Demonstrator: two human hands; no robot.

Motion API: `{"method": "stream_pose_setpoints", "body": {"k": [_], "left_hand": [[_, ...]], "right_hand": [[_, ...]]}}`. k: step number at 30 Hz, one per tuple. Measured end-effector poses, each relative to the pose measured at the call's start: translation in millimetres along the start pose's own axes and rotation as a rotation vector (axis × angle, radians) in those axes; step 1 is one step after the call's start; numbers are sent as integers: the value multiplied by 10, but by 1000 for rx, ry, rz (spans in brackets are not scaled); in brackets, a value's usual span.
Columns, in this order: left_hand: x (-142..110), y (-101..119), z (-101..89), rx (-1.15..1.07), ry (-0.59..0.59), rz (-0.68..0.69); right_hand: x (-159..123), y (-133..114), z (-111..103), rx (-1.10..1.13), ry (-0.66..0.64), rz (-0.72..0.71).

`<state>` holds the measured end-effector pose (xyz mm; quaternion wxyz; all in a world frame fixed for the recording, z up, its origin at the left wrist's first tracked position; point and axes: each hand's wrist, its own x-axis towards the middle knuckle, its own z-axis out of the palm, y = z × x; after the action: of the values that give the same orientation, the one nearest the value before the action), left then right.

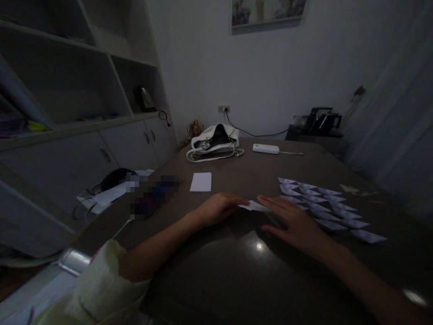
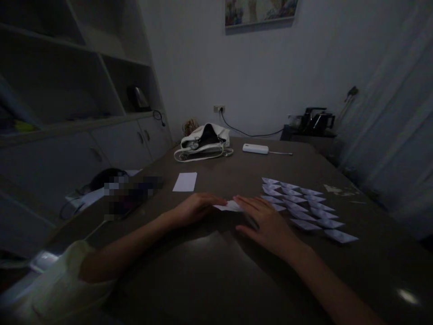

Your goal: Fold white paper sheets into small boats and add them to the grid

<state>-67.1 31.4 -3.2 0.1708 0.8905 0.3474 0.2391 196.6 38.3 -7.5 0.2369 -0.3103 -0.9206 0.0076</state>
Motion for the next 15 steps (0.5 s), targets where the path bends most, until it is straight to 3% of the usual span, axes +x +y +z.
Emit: {"method": "stream_pose_setpoints", "body": {"k": [5, 11, 13, 15], "left_hand": [[-3, 9, 61, -161, -82, 39], [19, -97, -21, -10, -99, 85], [-12, -223, -92, 137, -54, -2], [-75, -387, -187, 323, 35, -228]], "right_hand": [[28, -201, 108, 112, 0, -56], [-27, -148, 172, 156, -30, -76], [-52, -126, 192, 168, -48, -71], [-70, -113, 202, 184, -64, -68]]}}
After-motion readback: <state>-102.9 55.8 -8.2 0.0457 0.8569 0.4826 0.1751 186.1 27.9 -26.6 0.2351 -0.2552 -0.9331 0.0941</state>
